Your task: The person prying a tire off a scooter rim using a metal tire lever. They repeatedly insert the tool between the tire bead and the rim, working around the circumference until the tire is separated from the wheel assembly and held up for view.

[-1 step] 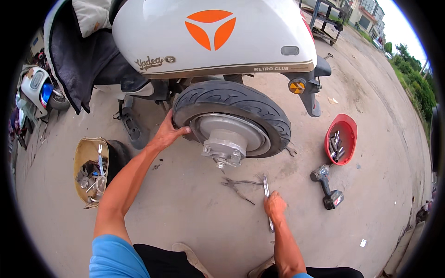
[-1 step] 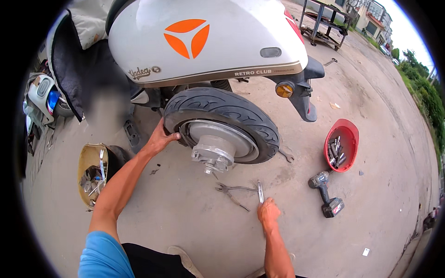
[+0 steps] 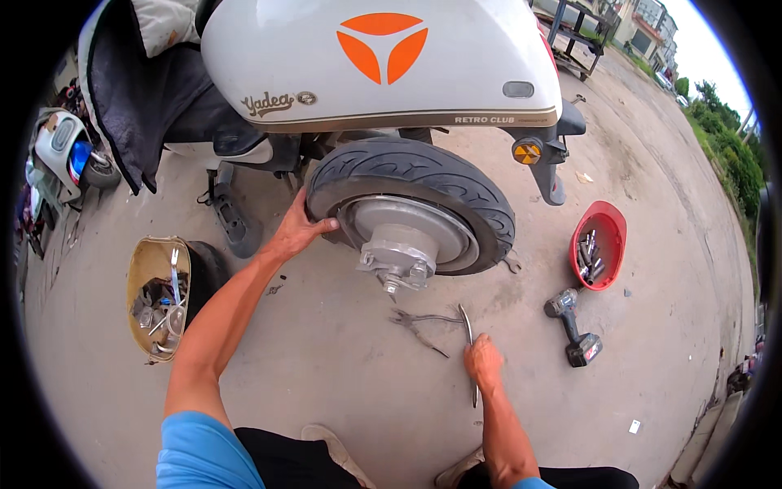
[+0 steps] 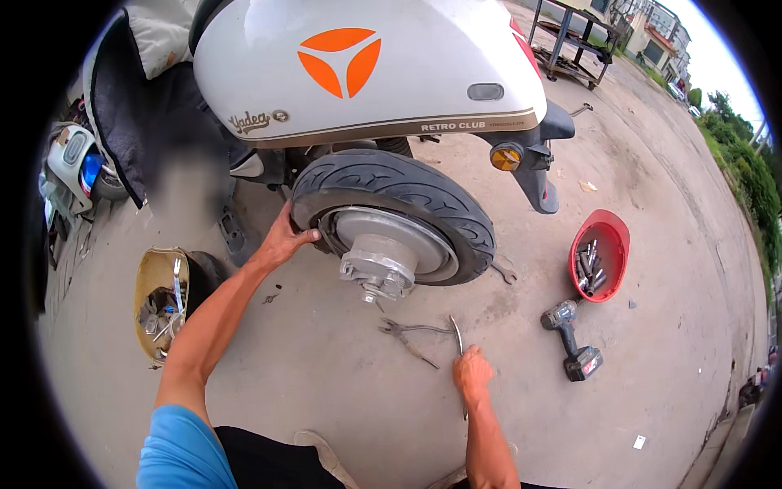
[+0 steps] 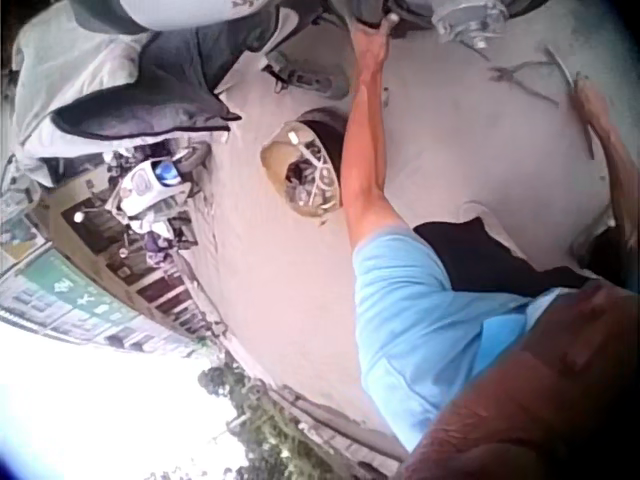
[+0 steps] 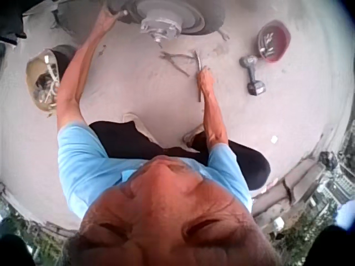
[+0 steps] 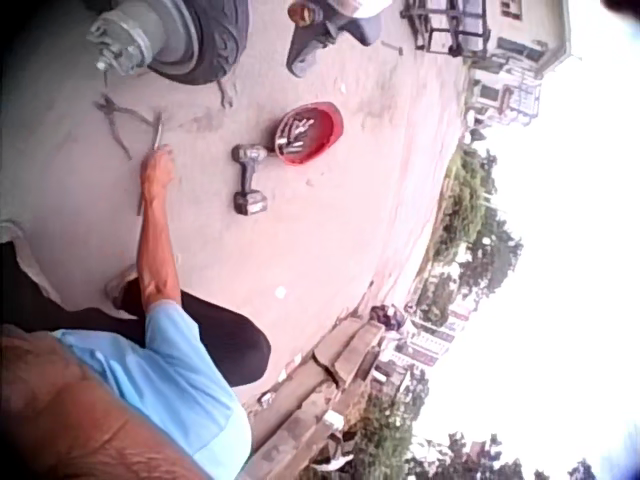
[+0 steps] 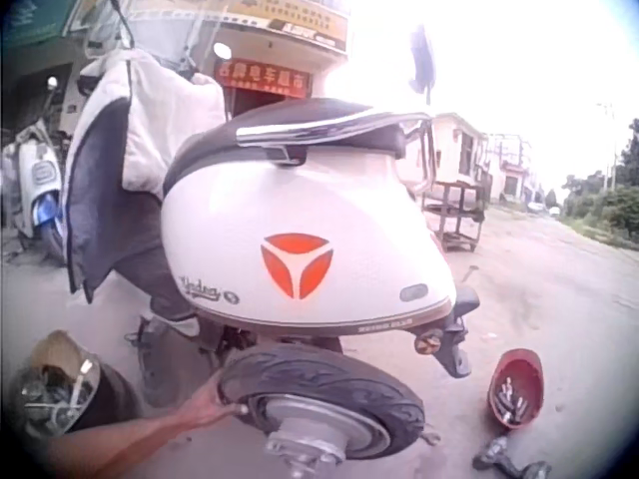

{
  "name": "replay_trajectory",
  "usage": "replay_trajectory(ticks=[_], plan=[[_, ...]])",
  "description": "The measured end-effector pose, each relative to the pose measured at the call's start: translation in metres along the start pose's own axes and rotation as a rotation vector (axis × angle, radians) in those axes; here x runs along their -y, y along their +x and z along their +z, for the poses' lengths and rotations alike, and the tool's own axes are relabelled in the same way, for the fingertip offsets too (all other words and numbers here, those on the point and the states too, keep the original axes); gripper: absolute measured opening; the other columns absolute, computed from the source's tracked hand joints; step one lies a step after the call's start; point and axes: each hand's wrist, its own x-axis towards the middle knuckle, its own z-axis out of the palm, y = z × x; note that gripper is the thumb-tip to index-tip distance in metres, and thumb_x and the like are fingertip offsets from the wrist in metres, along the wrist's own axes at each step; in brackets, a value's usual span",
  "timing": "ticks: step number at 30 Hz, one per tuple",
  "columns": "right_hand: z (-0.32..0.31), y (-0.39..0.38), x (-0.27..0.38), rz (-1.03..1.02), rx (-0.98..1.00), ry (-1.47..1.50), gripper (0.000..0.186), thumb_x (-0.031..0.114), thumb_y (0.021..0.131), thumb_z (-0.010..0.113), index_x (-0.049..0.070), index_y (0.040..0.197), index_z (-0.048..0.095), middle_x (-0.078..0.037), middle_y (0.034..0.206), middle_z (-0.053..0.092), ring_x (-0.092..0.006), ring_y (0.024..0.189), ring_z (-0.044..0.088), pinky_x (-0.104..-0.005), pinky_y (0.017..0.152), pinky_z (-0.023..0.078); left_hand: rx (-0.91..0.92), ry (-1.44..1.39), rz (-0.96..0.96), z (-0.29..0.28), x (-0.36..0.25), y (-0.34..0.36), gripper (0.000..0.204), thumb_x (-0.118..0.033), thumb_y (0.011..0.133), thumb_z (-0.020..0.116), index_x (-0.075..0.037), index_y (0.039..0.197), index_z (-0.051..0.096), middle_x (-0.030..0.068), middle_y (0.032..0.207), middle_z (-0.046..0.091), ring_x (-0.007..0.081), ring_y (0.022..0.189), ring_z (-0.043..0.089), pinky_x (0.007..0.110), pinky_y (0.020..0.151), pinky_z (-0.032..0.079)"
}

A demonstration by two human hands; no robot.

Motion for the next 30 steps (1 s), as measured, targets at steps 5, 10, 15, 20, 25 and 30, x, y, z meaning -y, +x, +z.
replay_trajectory(ticks=[5,10,15,20,25,30], plan=[[-0.011,-0.003,-0.021,-0.046,-0.032,0.019,0.035,0.026,0.094,0.065,-0.002,0.114,0.057,-0.028,0.102,0.072,-0.0471,0.096,0.071,-0.0545,0.086,0.056,-0.117,0.166,0.030,0.019,-0.023,-0.005,0.119,-0.044,0.071,0.092,0.009,0.157,0.030,0.0297,0.149,0.053,0.0386,0.142,0.050,0.043,0.118,0.040],[-0.021,-0.009,-0.012,-0.070,0.050,0.129,0.052,0.037,0.096,0.069,-0.006,0.122,0.057,-0.033,0.110,0.072,-0.0469,0.106,0.069,-0.0516,0.094,0.053,-0.177,0.170,0.070,0.006,-0.017,-0.007,0.108,-0.043,0.071,0.092,0.004,0.153,0.041,0.0268,0.144,0.059,0.0400,0.136,0.056,0.045,0.115,0.043],[-0.013,-0.032,0.025,0.073,0.192,0.007,0.058,0.047,0.095,0.070,-0.006,0.114,0.058,-0.031,0.109,0.071,-0.0474,0.107,0.068,-0.0521,0.091,0.054,-0.194,0.192,0.107,0.019,-0.030,-0.006,0.107,-0.048,0.071,0.092,0.003,0.152,0.042,0.0272,0.142,0.060,0.0398,0.134,0.057,0.045,0.114,0.044],[0.011,-0.035,0.033,-0.045,0.132,-0.074,0.039,0.031,0.095,0.065,-0.004,0.110,0.057,-0.031,0.113,0.067,-0.0486,0.105,0.068,-0.0539,0.090,0.055,-0.149,0.132,0.167,0.011,-0.019,0.000,0.111,-0.051,0.071,0.092,0.002,0.153,0.039,0.0280,0.145,0.056,0.0410,0.138,0.054,0.046,0.115,0.042],[0.016,-0.035,0.026,0.023,0.110,-0.009,0.039,0.026,0.088,0.065,-0.005,0.110,0.056,-0.032,0.108,0.069,-0.0488,0.102,0.068,-0.0546,0.088,0.055,-0.094,0.054,0.217,0.003,-0.019,0.000,0.117,-0.047,0.067,0.094,-0.001,0.157,0.034,0.0284,0.149,0.053,0.0415,0.142,0.049,0.046,0.119,0.039],[0.019,-0.040,0.015,0.041,0.107,0.026,0.046,0.029,0.083,0.070,-0.007,0.108,0.057,-0.031,0.096,0.072,-0.0481,0.095,0.070,-0.0549,0.085,0.055,-0.032,-0.011,0.286,0.004,-0.033,0.006,0.118,-0.033,0.064,0.097,-0.011,0.160,0.033,0.0226,0.153,0.051,0.0393,0.145,0.047,0.046,0.121,0.038]])
